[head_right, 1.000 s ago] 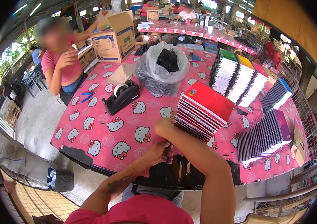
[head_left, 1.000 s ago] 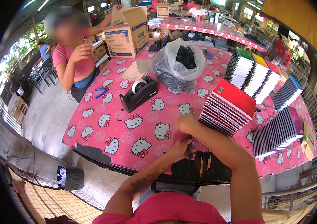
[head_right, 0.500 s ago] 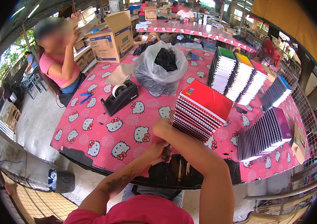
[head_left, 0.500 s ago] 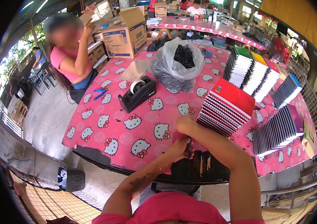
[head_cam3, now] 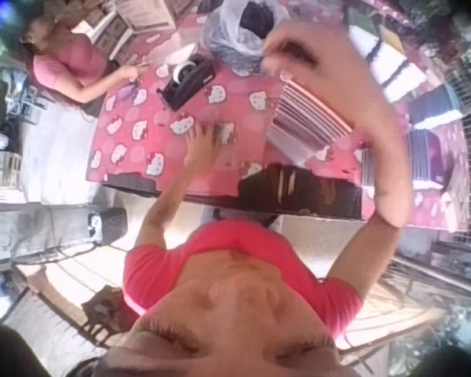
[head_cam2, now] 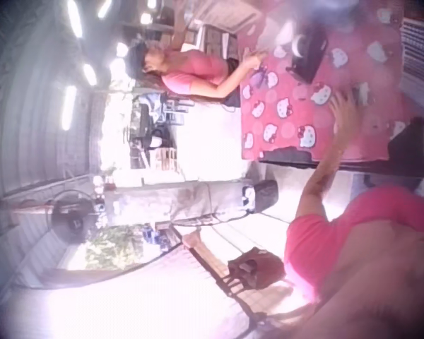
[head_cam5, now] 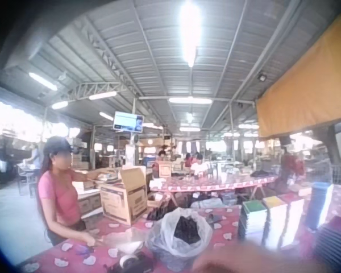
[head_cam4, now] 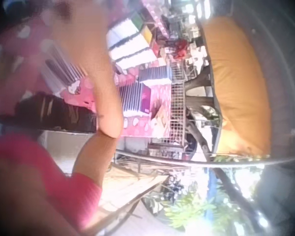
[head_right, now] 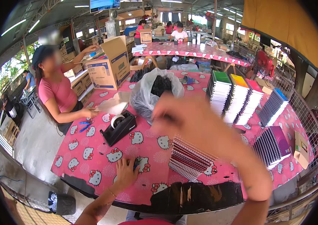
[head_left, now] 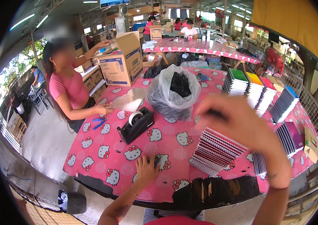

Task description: The person uses shears to trim or cut something on a stack of notebooks and then moves the stack aside.

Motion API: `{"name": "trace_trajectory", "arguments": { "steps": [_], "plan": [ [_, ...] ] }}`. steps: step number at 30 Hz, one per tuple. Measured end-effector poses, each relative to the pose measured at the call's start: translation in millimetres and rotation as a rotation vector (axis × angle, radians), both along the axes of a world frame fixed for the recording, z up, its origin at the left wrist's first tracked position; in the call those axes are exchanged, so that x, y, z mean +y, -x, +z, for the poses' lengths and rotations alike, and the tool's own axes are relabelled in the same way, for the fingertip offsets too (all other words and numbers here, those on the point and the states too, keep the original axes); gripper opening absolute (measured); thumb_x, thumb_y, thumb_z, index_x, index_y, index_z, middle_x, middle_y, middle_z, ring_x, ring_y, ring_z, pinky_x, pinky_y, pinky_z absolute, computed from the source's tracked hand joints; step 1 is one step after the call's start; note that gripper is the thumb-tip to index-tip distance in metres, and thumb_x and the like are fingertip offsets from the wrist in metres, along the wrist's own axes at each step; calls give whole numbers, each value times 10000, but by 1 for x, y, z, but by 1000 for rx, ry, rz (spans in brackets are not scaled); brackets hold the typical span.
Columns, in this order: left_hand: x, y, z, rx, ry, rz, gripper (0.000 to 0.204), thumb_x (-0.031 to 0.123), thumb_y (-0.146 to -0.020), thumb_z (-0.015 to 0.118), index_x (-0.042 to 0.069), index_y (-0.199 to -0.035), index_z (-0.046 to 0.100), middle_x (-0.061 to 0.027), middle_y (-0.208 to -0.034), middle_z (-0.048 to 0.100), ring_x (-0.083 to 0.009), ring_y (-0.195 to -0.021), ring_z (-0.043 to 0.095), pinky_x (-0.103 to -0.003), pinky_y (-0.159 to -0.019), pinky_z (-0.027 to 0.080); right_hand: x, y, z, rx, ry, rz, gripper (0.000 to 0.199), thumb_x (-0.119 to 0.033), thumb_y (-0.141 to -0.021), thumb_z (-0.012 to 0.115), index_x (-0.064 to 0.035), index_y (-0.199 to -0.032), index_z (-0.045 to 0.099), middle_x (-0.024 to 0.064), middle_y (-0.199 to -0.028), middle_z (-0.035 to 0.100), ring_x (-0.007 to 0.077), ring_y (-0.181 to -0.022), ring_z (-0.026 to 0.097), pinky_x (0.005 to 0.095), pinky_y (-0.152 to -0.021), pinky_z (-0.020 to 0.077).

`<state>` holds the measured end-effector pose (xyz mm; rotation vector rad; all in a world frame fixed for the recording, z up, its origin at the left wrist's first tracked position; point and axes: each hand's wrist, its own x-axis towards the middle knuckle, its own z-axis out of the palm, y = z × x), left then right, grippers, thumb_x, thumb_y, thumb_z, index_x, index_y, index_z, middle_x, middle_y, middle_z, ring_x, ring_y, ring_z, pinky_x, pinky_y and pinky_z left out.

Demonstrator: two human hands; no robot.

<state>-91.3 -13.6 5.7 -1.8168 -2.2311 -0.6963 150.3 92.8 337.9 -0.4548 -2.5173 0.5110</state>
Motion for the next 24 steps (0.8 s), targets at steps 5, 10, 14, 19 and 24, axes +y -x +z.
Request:
{"name": "trace_trajectory", "arguments": {
  "steps": [5, 10, 14, 19, 24],
  "plan": [
    [9, -6, -2, 14, -12, -58, 505, 303, -807, 655, 65, -1237, 537, -190, -1061, 494, -377, -1000, 472, -533, -892, 377, 162, -23, 1, 144, 798, -266, 173, -236, -873, 682, -81, -917, 619, -3, -803, 617, 17, -518, 390, 177, -434, 292],
    [7, -4, 2, -27, -37, -63, 476, 311, -807, 657, 79, -1211, 561, -173, -1048, 501, -363, -988, 474, -511, -888, 373, 306, 2, -85, 45, 1043, -415, 186, -231, -866, 677, -104, -987, 615, 8, -827, 612, 59, -611, 486, 210, -474, 369],
    [7, 0, 3, -96, -26, -46, 452, 323, -801, 668, 90, -1179, 585, -151, -1034, 509, -348, -972, 473, -491, -875, 373, 335, 65, -70, 104, 1006, -428, 472, -320, -886, 625, -142, -1300, 482, 123, -1321, 463, 299, -1085, 525, 495, -806, 468],
    [7, 1, 2, -81, -38, -55, 453, 325, -788, 685, 89, -1162, 588, -132, -1021, 521, -338, -972, 472, -476, -858, 376, 327, 74, -57, 203, 957, -334, 628, -397, -910, 566, -205, -1456, 320, 107, -1536, 229, 451, -1355, 281, 693, -1002, 273],
    [7, 0, 10, -158, -135, -79, 374, 238, -809, 670, 79, -1135, 580, -141, -1006, 537, -352, -958, 496, -473, -835, 401, 238, 38, -24, -10, 669, -83, 617, -435, -916, 583, -150, -1428, 392, 84, -1445, 391, 277, -1318, 370, 505, -1053, 319]
  ]
}}
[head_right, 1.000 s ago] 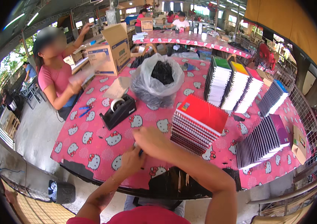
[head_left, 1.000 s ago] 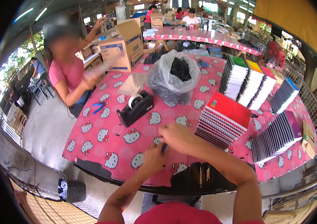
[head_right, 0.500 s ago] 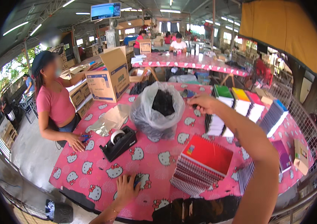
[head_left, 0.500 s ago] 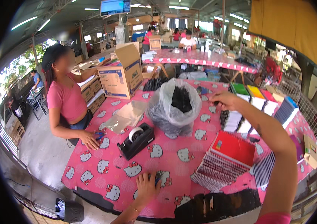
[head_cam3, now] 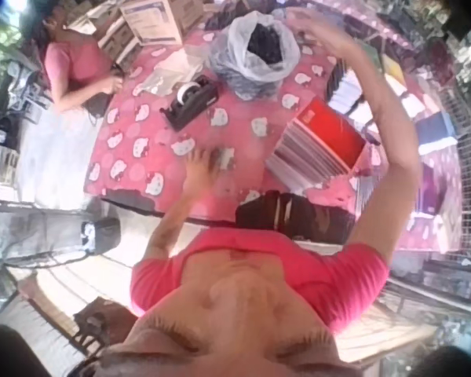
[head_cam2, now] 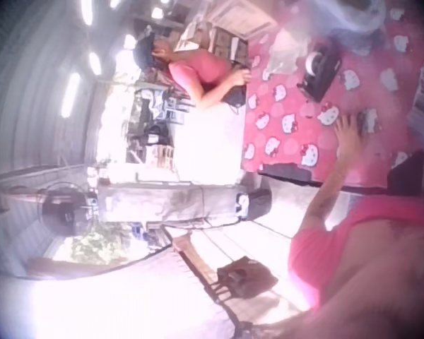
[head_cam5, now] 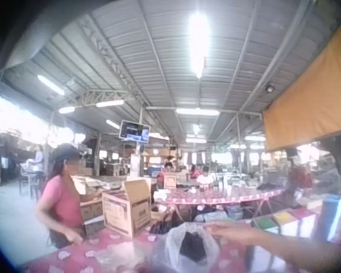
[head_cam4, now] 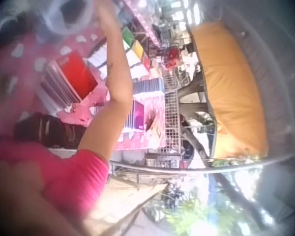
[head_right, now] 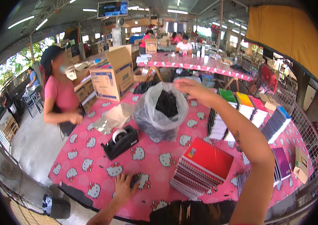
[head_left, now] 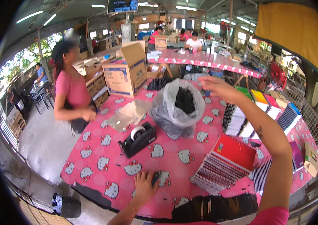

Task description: The person uses shears to trim or cut something on a stack of notebooks and then moves the stack aside.

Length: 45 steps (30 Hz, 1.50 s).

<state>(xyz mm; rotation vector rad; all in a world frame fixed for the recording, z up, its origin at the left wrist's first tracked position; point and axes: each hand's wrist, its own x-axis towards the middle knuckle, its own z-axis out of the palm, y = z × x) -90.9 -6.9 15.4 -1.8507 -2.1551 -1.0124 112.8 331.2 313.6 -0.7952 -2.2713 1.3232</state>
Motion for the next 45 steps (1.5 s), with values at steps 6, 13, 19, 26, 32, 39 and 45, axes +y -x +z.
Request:
{"name": "trace_trajectory", "arguments": {
  "steps": [6, 13, 19, 26, 32, 39, 45],
  "plan": [
    [6, -11, 25, -955, -63, -121, 244, 170, -935, 563, 51, -1148, 549, -117, -1034, 587, -222, -829, 625, -321, -674, 490, -152, -51, -2, -314, -592, 456, 689, -504, -872, 607, -156, -1431, 406, 143, -1517, 313, 307, -1412, 271, 451, -1151, 206],
    [21, -93, 126, -1388, 13, -774, 357, 192, -992, 487, -14, -1284, 487, -108, -1057, 632, -192, -883, 663, -327, -809, 542, -168, -80, -47, -304, -743, 308, 578, -341, -795, 711, -138, -1312, 552, 124, -1370, 510, 326, -1328, 391, 463, -1125, 246],
    [29, -111, 133, -1563, 113, -807, 409, 244, -1008, 434, -38, -1302, 467, -200, -1061, 652, -313, -961, 666, -420, -862, 525, -171, -77, -52, -201, -730, 307, 433, -311, -777, 682, -149, -1174, 621, 61, -1187, 597, 263, -1167, 520, 454, -1004, 345],
    [22, -111, 136, -1566, 126, -752, 412, 244, -1003, 441, -32, -1307, 465, -192, -1015, 653, -290, -889, 669, -399, -809, 541, -176, -77, -48, -261, -701, 281, 372, -314, -772, 665, -141, -1100, 629, 54, -1137, 605, 262, -1145, 524, 461, -998, 341],
    [19, -106, 145, -437, -161, -490, 408, 228, -994, 465, -33, -1306, 490, -149, -970, 656, -242, -822, 665, -343, -780, 544, -184, -76, -43, -305, -742, 243, 406, -326, -724, 677, -132, -1076, 627, 75, -1096, 606, 275, -1124, 527, 454, -1003, 336],
    [18, -101, 132, -1491, 162, -716, 418, 262, -998, 441, -36, -1285, 500, -199, -1065, 654, -304, -950, 673, -403, -862, 530, -185, -75, -42, -331, -715, 240, 428, -328, -680, 684, -136, -1059, 632, 73, -1093, 606, 278, -1131, 519, 446, -1003, 334],
    [21, -100, 131, -1608, 197, -719, 424, 276, -992, 449, -44, -1266, 496, -211, -1042, 653, -312, -914, 677, -423, -830, 548, -183, -74, -44, -321, -722, 238, 426, -321, -676, 680, -137, -1058, 630, 69, -1095, 606, 275, -1131, 517, 447, -1002, 333]
  ]
}}
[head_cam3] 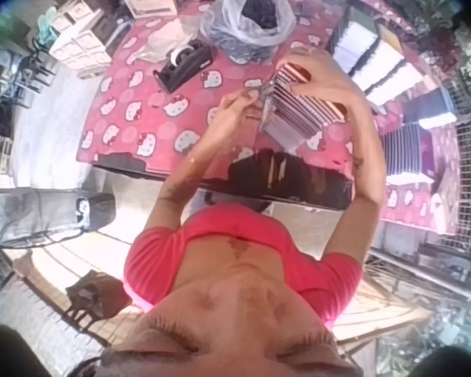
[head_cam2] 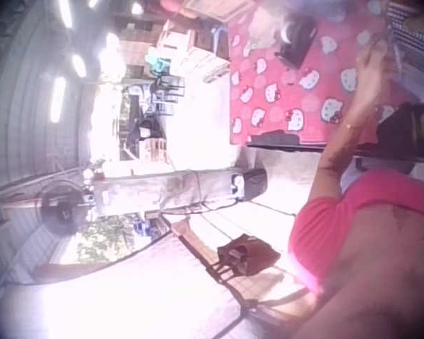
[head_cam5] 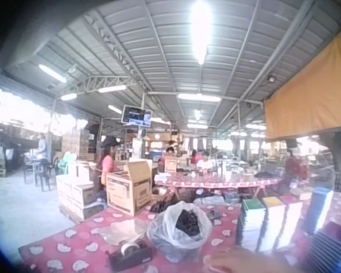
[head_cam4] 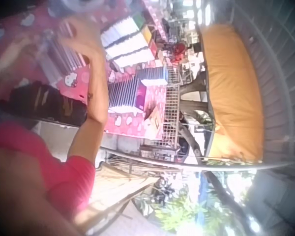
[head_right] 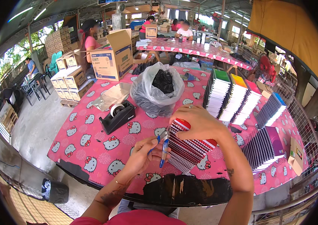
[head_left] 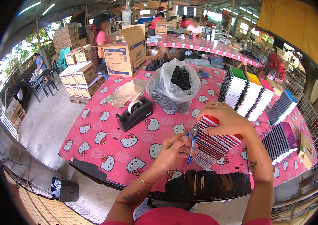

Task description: The person uses shears to trim or cut something on a stack of notebooks and then moves the stack aside.

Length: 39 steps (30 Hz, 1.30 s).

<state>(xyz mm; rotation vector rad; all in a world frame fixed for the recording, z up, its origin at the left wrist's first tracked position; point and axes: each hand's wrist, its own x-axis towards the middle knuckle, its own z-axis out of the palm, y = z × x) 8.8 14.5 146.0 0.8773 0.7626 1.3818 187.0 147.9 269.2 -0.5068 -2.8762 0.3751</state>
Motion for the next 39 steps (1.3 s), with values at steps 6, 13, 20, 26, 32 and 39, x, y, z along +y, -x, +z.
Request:
{"name": "trace_trajectory", "arguments": {
  "steps": [6, 13, 20, 26, 32, 39],
  "plan": [
    [-2, -5, 4, 504, -202, 238, 439, 267, -982, 467, -35, -1300, 480, -185, -998, 656, -289, -867, 678, -413, -819, 554, -1, 0, 1, -6, -6, -7, 423, -314, -677, 678, -132, -1055, 625, 68, -1102, 606, 275, -1134, 515, 448, -1005, 333],
    [-3, -6, -4, 213, -118, 154, 337, 181, -978, 491, 7, -1255, 571, -108, -923, 650, -215, -710, 616, -330, -708, 508, -2, 0, 1, -11, -3, -12, 415, -308, -683, 667, -133, -1057, 622, 68, -1102, 604, 273, -1132, 515, 449, -1004, 335],
    [-8, -5, 3, 679, -176, 257, 377, 191, -976, 511, -29, -1282, 538, -138, -963, 661, -229, -858, 677, -334, -744, 542, -1, -2, -1, 16, -18, -4, 417, -306, -679, 670, -133, -1056, 622, 67, -1096, 603, 272, -1134, 513, 451, -997, 340],
    [-7, -1, -9, 131, -14, 46, 401, 239, -984, 466, -33, -1275, 513, -165, -993, 652, -262, -823, 668, -378, -783, 560, -1, -1, -2, -2, -26, -2, 419, -305, -687, 671, -140, -1070, 624, 71, -1130, 603, 278, -1140, 513, 451, -1000, 343],
    [-5, -4, -12, 120, 72, 66, 413, 266, -985, 471, -27, -1273, 517, -161, -1008, 651, -253, -823, 665, -386, -788, 558, -2, -1, 0, -4, -9, -2, 416, -311, -694, 672, -143, -1072, 624, 72, -1135, 607, 278, -1144, 522, 445, -1009, 344],
    [-3, 2, -18, 240, -29, 49, 407, 269, -975, 466, -30, -1246, 526, -173, -985, 654, -264, -810, 672, -384, -781, 561, -1, 0, -2, 6, -22, 8, 420, -309, -696, 672, -145, -1080, 627, 72, -1145, 608, 268, -1146, 522, 447, -1017, 339]
  ]
}}
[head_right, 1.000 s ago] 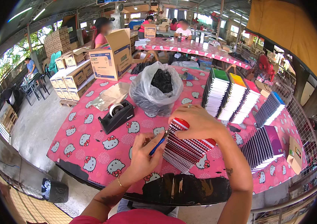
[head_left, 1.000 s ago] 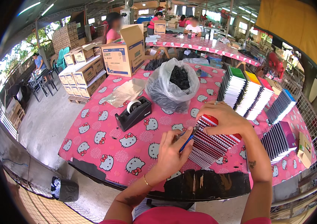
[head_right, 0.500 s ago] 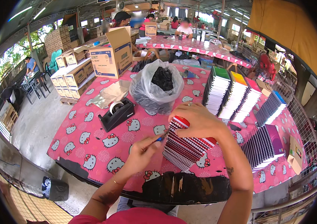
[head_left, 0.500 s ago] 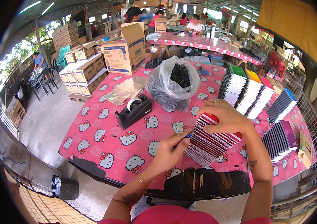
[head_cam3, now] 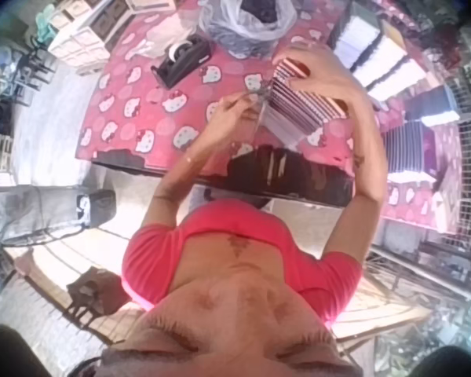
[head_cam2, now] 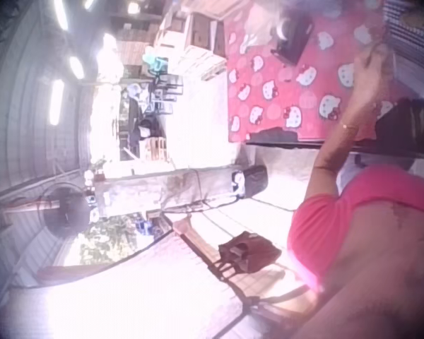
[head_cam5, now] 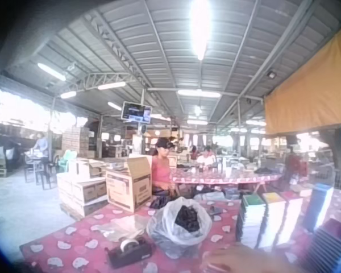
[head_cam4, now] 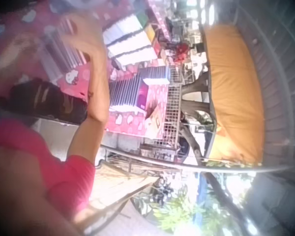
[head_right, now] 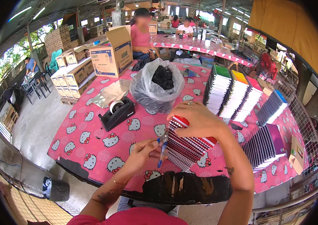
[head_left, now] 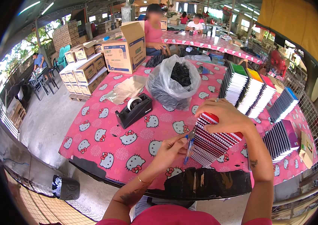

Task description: The person uses shears to trim or cut something on a stack of notebooks and then moves the stack aside.

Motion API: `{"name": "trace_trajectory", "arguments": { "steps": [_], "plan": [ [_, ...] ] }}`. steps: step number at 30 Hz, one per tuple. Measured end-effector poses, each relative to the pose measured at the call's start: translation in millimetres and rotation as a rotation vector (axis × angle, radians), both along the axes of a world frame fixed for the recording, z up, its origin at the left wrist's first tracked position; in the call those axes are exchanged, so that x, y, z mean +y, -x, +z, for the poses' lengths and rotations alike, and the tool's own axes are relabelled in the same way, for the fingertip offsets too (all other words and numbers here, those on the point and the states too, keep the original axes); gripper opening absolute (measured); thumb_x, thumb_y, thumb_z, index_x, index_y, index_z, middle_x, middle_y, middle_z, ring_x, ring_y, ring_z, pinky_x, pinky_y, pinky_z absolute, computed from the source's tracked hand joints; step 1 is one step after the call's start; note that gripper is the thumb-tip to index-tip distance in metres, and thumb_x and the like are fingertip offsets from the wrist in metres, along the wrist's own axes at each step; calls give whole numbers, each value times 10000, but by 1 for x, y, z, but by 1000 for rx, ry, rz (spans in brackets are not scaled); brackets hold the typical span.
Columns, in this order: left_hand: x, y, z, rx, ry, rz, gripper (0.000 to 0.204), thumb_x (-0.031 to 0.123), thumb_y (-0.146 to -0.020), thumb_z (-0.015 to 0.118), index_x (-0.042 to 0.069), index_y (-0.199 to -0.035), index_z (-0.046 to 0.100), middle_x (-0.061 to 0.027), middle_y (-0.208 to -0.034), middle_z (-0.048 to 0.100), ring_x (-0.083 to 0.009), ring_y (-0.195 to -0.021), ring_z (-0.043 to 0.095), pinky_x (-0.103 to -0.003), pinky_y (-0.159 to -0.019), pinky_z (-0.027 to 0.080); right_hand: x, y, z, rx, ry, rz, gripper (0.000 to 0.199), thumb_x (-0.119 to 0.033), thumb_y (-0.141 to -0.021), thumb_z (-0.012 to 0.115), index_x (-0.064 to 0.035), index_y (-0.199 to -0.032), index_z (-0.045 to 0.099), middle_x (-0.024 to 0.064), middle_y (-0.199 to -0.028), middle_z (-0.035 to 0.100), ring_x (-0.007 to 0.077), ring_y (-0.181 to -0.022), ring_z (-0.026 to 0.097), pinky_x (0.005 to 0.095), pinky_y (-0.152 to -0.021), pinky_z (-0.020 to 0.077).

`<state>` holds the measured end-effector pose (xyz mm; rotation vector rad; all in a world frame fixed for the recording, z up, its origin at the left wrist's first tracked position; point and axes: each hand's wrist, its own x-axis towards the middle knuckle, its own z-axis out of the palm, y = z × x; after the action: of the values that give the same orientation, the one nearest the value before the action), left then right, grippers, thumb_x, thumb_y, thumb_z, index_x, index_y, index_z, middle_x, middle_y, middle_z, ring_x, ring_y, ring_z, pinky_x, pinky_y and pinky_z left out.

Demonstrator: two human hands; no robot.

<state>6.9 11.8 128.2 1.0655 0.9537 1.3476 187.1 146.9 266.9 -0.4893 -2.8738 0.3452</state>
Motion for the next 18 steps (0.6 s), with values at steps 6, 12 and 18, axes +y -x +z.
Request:
{"name": "trace_trajectory", "arguments": {
  "steps": [6, 12, 18],
  "plan": [
    [-4, -2, 11, -158, 144, -17, 389, 270, -974, 456, -41, -1195, 530, -215, -995, 652, -301, -859, 683, -400, -763, 572, 3, -2, -2, 12, -2, -2, 423, -304, -692, 675, -147, -1082, 628, 65, -1148, 609, 263, -1147, 523, 455, -1021, 336],
    [-1, 1, 14, -152, 156, -17, 383, 266, -970, 449, -38, -1187, 535, -209, -985, 651, -299, -843, 685, -387, -744, 575, 0, -1, 0, 5, -4, -6, 421, -303, -689, 676, -148, -1078, 628, 64, -1138, 610, 264, -1144, 524, 456, -1020, 336],
    [-4, -1, 18, 645, -207, 242, 317, 223, -971, 482, -46, -1083, 608, -148, -973, 655, -229, -779, 662, -301, -729, 537, 1, -1, 0, 10, -4, -2, 417, -305, -688, 673, -147, -1071, 627, 69, -1138, 609, 269, -1150, 520, 458, -1027, 331]
  ]
}}
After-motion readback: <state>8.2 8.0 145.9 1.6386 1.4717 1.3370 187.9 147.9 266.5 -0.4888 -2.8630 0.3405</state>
